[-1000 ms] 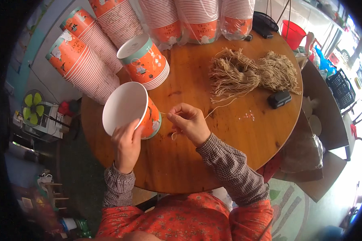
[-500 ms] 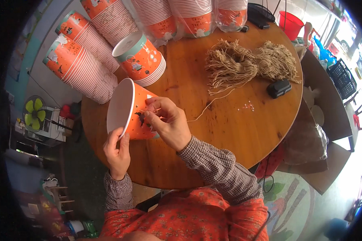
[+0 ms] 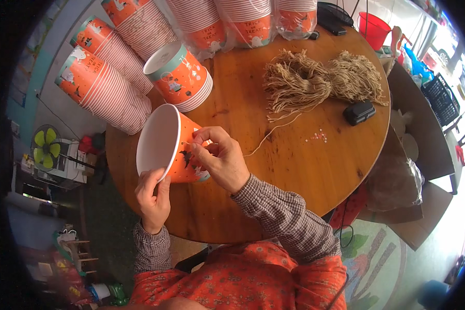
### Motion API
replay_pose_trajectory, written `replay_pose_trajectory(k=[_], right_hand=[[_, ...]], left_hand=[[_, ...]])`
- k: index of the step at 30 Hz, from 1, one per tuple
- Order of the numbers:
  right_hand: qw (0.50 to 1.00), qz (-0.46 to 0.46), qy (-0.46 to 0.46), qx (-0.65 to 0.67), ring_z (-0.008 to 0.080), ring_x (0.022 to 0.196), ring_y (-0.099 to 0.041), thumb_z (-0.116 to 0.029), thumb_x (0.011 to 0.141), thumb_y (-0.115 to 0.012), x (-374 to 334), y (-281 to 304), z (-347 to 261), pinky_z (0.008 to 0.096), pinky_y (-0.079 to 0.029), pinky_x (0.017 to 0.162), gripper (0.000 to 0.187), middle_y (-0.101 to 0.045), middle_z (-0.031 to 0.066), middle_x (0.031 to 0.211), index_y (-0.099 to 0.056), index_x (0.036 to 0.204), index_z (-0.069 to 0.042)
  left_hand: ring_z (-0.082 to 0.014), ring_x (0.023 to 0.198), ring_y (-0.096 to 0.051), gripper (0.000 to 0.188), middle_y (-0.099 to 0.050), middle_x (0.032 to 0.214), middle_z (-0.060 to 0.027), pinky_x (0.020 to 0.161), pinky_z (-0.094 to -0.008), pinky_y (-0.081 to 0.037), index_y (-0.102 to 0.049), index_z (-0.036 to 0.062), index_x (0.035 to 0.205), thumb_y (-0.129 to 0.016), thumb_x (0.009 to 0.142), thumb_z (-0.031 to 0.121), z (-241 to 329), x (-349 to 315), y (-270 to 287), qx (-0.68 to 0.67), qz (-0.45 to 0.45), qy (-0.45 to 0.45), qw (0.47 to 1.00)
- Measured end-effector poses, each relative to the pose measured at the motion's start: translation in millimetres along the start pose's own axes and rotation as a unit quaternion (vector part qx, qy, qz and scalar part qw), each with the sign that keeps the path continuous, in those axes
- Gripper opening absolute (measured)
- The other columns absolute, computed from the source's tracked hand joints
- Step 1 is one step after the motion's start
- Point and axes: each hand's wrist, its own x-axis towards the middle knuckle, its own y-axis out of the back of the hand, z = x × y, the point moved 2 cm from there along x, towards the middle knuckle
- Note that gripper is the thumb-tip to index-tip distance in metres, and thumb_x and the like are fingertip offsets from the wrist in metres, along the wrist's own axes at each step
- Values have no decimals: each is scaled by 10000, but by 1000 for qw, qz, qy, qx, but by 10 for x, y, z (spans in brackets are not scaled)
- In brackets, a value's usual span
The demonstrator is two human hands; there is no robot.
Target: Threading and tying thin strings through holes in paper buckets to create handles.
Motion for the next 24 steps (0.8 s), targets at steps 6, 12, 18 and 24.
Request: replay_pose_trajectory(k=[6,12,18,24], right_hand=[[998,-17,20,-56,119,798,-652,-39,927,-573,14,88,86,250,-557,658,63,-531,59,1120,-541,974,-11],[997,-25,-5,-66,104,828,-646,-78,913,-612,-6,48,29,215,-562,606,82,-514,53,1135,-566,946,-20],[995,-29,-5,-92,102,821,-640,-87,901,-631,14,110,84,215,-565,606,79,-500,56,1141,-593,920,-20],[979,-11,59,-195,68,726,-591,-84,900,-637,37,132,96,204,-511,577,81,-545,36,1027,-607,928,-14]], left_hand=[[-273,702,-604,117,-639,802,-102,669,-372,-428,-617,-3,970,-617,857,29,27,57,14,18,-21,-43,999],[-270,698,-608,124,-637,788,-98,669,-371,-431,-617,-2,966,-620,844,21,-3,54,35,26,-19,-47,998],[-269,697,-609,118,-636,786,-97,660,-372,-424,-614,4,953,-622,837,21,18,64,42,30,-32,-44,998],[-260,697,-615,108,-637,774,-87,669,-376,-423,-615,16,950,-619,844,36,35,88,68,27,-43,-63,997]])
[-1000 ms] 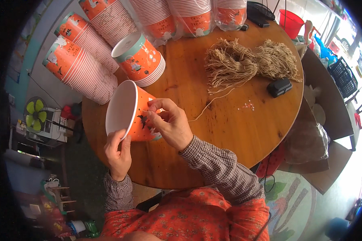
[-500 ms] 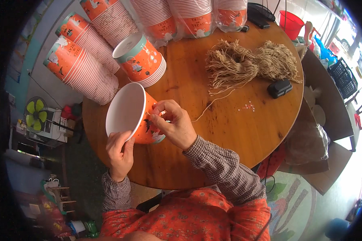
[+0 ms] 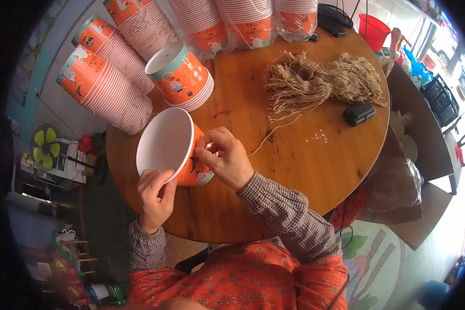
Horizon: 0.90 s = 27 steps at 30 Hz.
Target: Threading and tying thin strings through holes in paper buckets to create handles.
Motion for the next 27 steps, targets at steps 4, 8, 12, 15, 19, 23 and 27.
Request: replay_pose_trajectory(k=[4,8,12,15,19,23,27], right_hand=[[999,-14,-50,1,43,645,-554,-94,903,-640,-20,-11,-14,195,-463,554,100,-595,3,811,-610,918,0],[998,-16,-40,-48,39,616,-550,-99,907,-638,-42,-20,-100,191,-464,554,107,-592,-12,720,-608,918,4],[998,-10,-53,-45,78,641,-580,-91,861,-663,-37,-76,-112,248,-494,594,114,-630,41,765,-640,925,0],[997,-16,-65,-32,78,637,-588,-97,873,-658,-41,-68,-59,246,-499,582,122,-631,38,749,-632,938,2],[985,-40,-141,92,67,583,-574,-126,899,-648,-31,-22,-171,217,-482,501,150,-629,30,728,-593,973,-8],[983,-21,-140,121,45,522,-537,-138,917,-630,13,105,-282,196,-439,441,162,-628,21,734,-551,1004,-27],[985,-26,-100,137,48,570,-555,-124,923,-619,4,129,-308,196,-455,470,147,-629,20,765,-543,999,-24]], left_hand=[[-257,686,-623,135,-635,744,-85,723,-370,-446,-623,26,998,-599,880,88,20,168,107,-42,-89,13,995],[-281,736,-629,192,-633,816,-130,748,-375,-485,-607,3,1058,-592,886,87,-66,413,32,-121,-144,100,977],[-182,713,-607,190,-612,858,-118,634,-278,-487,-609,-34,1053,-569,871,-1,-299,471,-160,-137,-154,44,978],[-169,689,-611,122,-615,833,-112,626,-271,-487,-622,-42,965,-584,852,-15,-307,507,-217,-141,-175,57,973],[-163,709,-625,57,-629,810,-104,620,-267,-490,-626,-48,884,-605,841,-17,-221,559,-170,-166,-162,108,967],[-160,650,-620,69,-652,833,-92,603,-259,-487,-639,-22,896,-608,882,38,-151,560,-95,-143,-15,53,988],[-95,633,-599,102,-673,881,-75,610,-230,-493,-607,-20,971,-582,926,68,-92,565,-183,-379,-57,189,904]])
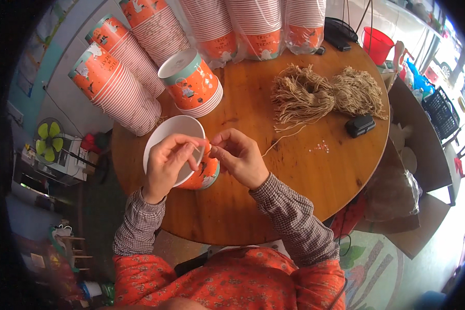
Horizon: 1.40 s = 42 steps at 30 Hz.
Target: Threading and tying thin strings through holes in paper buckets to create handles.
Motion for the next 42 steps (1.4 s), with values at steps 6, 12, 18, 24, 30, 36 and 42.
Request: replay_pose_trajectory(k=[6,12,18,24,30,36,42], right_hand=[[997,-3,70,-22,50,665,-581,-69,920,-603,-38,11,-54,198,-483,539,128,-632,26,821,-528,1010,-19],[989,0,117,-87,36,654,-559,-18,897,-607,-62,62,-85,198,-456,569,139,-625,16,818,-532,1015,-9],[953,-27,202,-222,26,599,-514,3,864,-627,-77,124,-149,200,-417,531,179,-613,10,787,-558,1028,-18],[960,25,208,-188,72,678,-581,35,865,-607,-14,135,-124,212,-476,603,151,-634,39,836,-563,1001,-12],[967,99,180,-151,67,724,-563,-53,876,-642,42,196,-34,221,-465,639,109,-615,29,881,-619,980,-33],[966,32,188,-175,74,742,-566,-93,844,-702,-6,148,-61,215,-450,609,160,-619,32,953,-657,986,-34],[977,36,161,-137,69,728,-568,-85,843,-703,9,138,-30,220,-446,596,128,-621,16,900,-671,961,-45]], left_hand=[[-86,674,-619,131,-676,876,-89,619,-222,-499,-580,-36,1000,-550,957,84,-131,109,-42,-48,-49,50,996],[-119,743,-669,161,-674,855,-86,634,-223,-524,-588,-49,1001,-585,942,100,-106,124,-41,-94,-55,80,991],[-109,648,-633,115,-680,784,-79,587,-228,-495,-639,-59,939,-587,913,40,10,210,-55,-1,-99,114,988],[-101,687,-619,176,-683,784,-66,631,-236,-492,-653,-85,940,-594,907,77,-50,237,-154,80,-199,8,977],[-41,620,-521,196,-622,774,-15,591,-189,-441,-664,-48,932,-576,936,127,-70,191,-132,-147,-174,194,954],[-45,634,-516,197,-622,787,-16,602,-189,-436,-655,-44,912,-556,949,123,-73,195,-108,-213,-150,237,936],[-46,631,-518,189,-621,790,-17,605,-188,-436,-655,-39,913,-559,945,121,-118,176,-121,-171,-171,192,951]])
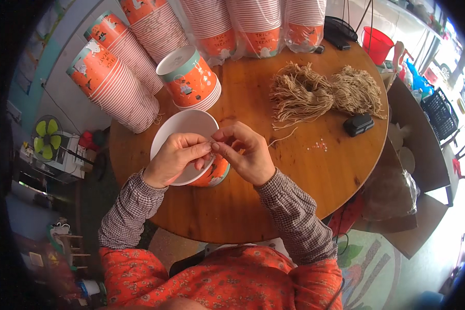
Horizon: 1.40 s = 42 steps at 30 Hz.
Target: Threading and tying thin strings through holes in paper buckets to create handles.
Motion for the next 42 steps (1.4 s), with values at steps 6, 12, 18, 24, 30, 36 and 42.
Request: replay_pose_trajectory(k=[6,12,18,24,30,36,42], right_hand=[[999,-28,15,-24,61,739,-570,-71,871,-672,1,36,6,212,-454,593,89,-605,7,877,-632,935,-24],[996,32,-57,67,61,745,-563,-67,916,-613,-12,34,-96,213,-482,640,76,-571,-3,839,-556,920,-17],[995,95,5,3,85,734,-567,-42,905,-602,-12,85,-54,224,-479,635,57,-558,28,848,-557,904,-7],[973,21,149,-174,157,708,-571,9,823,-639,15,84,-242,252,-471,592,79,-568,84,868,-594,886,-5],[982,-86,124,-117,179,801,-564,-4,790,-685,-18,26,-247,295,-476,685,104,-558,68,863,-658,887,-30],[996,-40,83,-15,95,745,-548,-27,825,-699,-10,22,-128,248,-468,634,60,-535,33,857,-664,873,-22],[998,2,5,70,68,704,-562,-34,842,-692,-36,-6,-45,213,-468,598,39,-520,24,858,-661,866,-26]], left_hand=[[-46,648,-535,170,-630,807,-14,619,-191,-447,-655,-30,929,-588,932,125,-11,12,28,70,-12,-27,997],[-48,703,-551,152,-626,873,-20,660,-187,-462,-601,-20,1018,-587,929,102,16,-6,19,86,-1,-5,996],[-64,635,-570,132,-617,842,-27,588,-188,-466,-589,6,963,-574,946,137,24,-18,52,69,12,-1,998],[-84,621,-574,188,-600,797,-25,560,-205,-456,-590,18,939,-568,958,203,39,-22,115,-113,19,15,993],[-96,760,-591,181,-624,849,-33,696,-240,-486,-614,-12,991,-568,953,160,33,-10,-31,-148,45,2,988],[-108,858,-630,205,-674,953,-72,773,-228,-511,-637,-39,1054,-577,937,119,35,-39,-64,-48,-9,-21,999],[-85,795,-614,186,-667,925,-55,755,-220,-499,-645,-33,1029,-604,916,109,-33,-4,-67,11,-7,-19,1000]])
